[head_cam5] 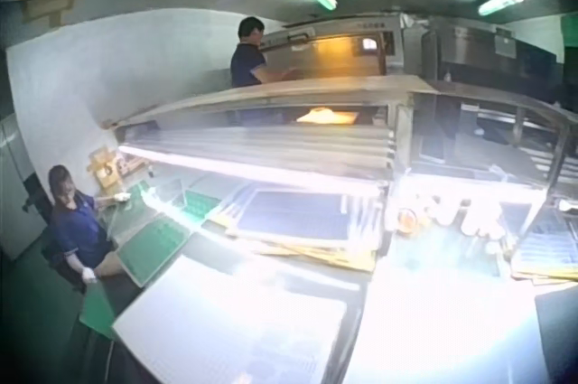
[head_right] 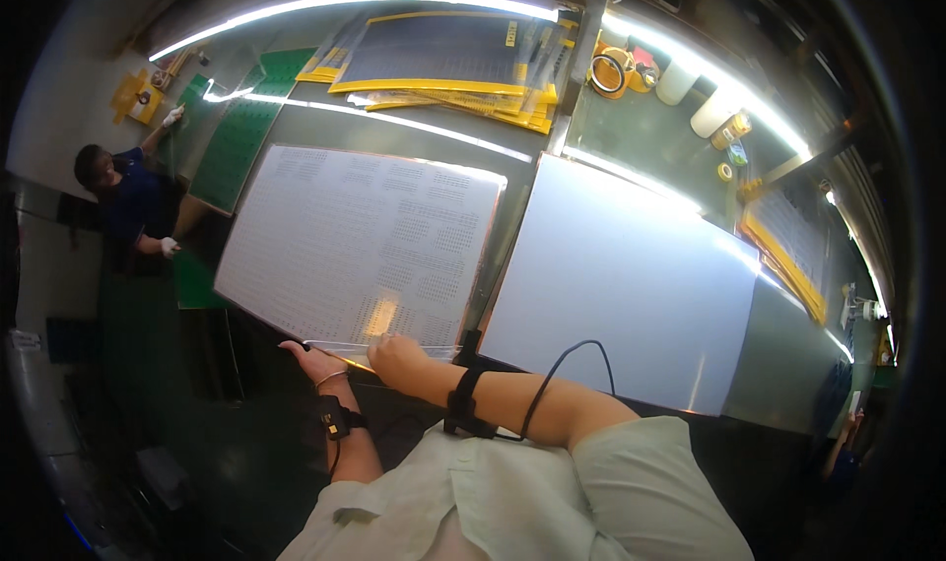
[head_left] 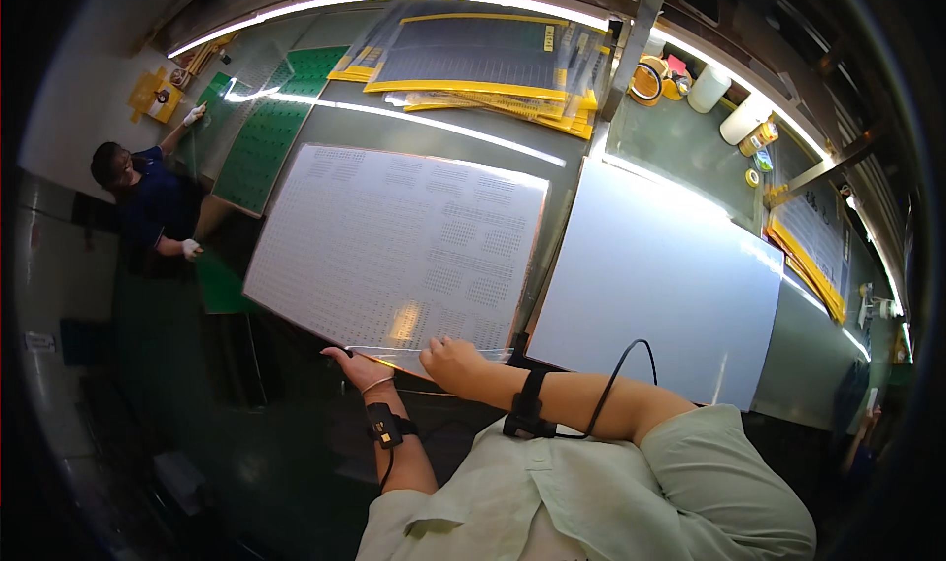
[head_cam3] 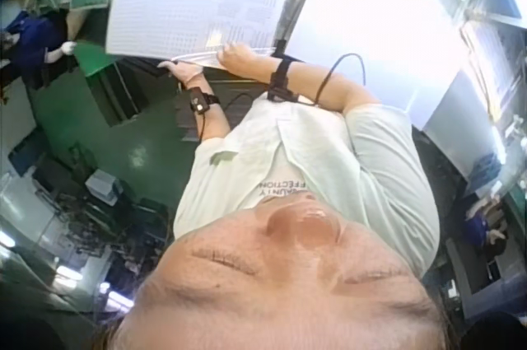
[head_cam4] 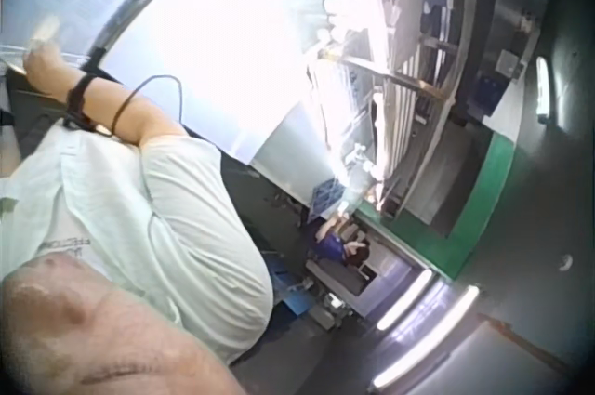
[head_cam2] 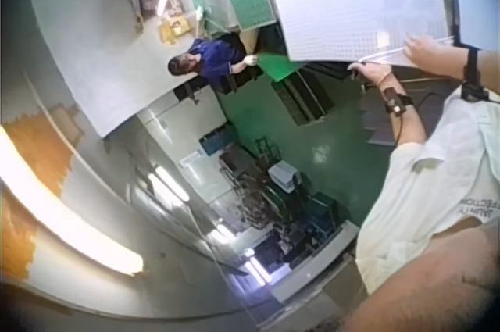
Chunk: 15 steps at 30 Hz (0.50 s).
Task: Inspecting and organizing large printed sheets at a fabrication station.
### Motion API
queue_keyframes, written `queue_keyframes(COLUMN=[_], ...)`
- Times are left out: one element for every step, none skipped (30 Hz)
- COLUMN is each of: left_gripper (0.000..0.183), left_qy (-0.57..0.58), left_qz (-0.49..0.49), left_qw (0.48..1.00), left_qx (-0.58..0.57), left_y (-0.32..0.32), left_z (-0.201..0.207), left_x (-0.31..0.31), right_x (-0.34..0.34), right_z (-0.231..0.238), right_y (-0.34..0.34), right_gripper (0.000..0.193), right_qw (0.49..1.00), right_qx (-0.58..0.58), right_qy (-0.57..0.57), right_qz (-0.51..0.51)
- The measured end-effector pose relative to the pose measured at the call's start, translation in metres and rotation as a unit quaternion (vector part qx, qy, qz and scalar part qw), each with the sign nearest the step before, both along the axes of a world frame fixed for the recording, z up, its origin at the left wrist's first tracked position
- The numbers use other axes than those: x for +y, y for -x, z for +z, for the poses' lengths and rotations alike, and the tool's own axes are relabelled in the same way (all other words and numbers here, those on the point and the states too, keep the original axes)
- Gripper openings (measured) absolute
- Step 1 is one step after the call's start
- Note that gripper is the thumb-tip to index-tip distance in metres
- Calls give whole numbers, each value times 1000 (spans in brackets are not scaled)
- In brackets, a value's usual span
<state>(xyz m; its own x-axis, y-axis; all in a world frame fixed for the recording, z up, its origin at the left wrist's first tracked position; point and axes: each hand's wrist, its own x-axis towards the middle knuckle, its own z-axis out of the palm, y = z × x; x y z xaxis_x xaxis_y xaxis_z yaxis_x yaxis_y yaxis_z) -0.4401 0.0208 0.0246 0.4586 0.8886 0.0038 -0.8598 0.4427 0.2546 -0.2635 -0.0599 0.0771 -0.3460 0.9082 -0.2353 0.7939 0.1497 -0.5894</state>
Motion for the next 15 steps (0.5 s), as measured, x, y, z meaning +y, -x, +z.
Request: queue_keyframes(left_gripper=[56,55,55,52,48,48,45,41,39,37,37,37,38,40,49], left_qy=[123,244,239,205,173,171,196,222,236,250,239,225,148,71,-121], left_qz=[88,175,193,190,180,196,171,145,158,166,174,176,170,173,76], left_qw=[984,935,934,936,937,936,926,912,895,879,874,871,904,927,974], left_qx=[96,186,183,213,243,238,275,312,344,371,385,399,362,325,178], left_y=[-12,-22,-20,-13,-12,-11,-11,-10,-11,-18,-20,-22,-25,-25,-27], left_z=[14,23,20,12,6,11,23,42,76,112,136,157,176,193,214], left_x=[-2,-2,1,5,10,16,24,32,38,43,49,55,58,60,57], right_x=[2,1,-5,-15,-25,-31,-35,-39,-39,-36,-29,-16,-2,12,24], right_z=[5,10,18,25,33,50,70,85,95,101,97,86,84,96,114], right_y=[-3,-6,-6,-7,-16,-29,-43,-55,-69,-84,-93,-100,-108,-113,-118], right_gripper=[34,40,40,49,59,70,81,81,74,67,67,57,47,35,24], right_qw=[999,996,996,997,992,988,982,980,971,958,954,936,904,927,944], right_qx=[-7,-16,-15,-33,-52,-48,-45,-45,-56,-71,-72,-18,33,50,70], right_qy=[33,66,57,-14,-82,-84,-85,-90,-158,-223,-229,-327,-421,-372,-318], right_qz=[24,50,66,74,76,119,160,171,171,167,180,128,72,11,-47])
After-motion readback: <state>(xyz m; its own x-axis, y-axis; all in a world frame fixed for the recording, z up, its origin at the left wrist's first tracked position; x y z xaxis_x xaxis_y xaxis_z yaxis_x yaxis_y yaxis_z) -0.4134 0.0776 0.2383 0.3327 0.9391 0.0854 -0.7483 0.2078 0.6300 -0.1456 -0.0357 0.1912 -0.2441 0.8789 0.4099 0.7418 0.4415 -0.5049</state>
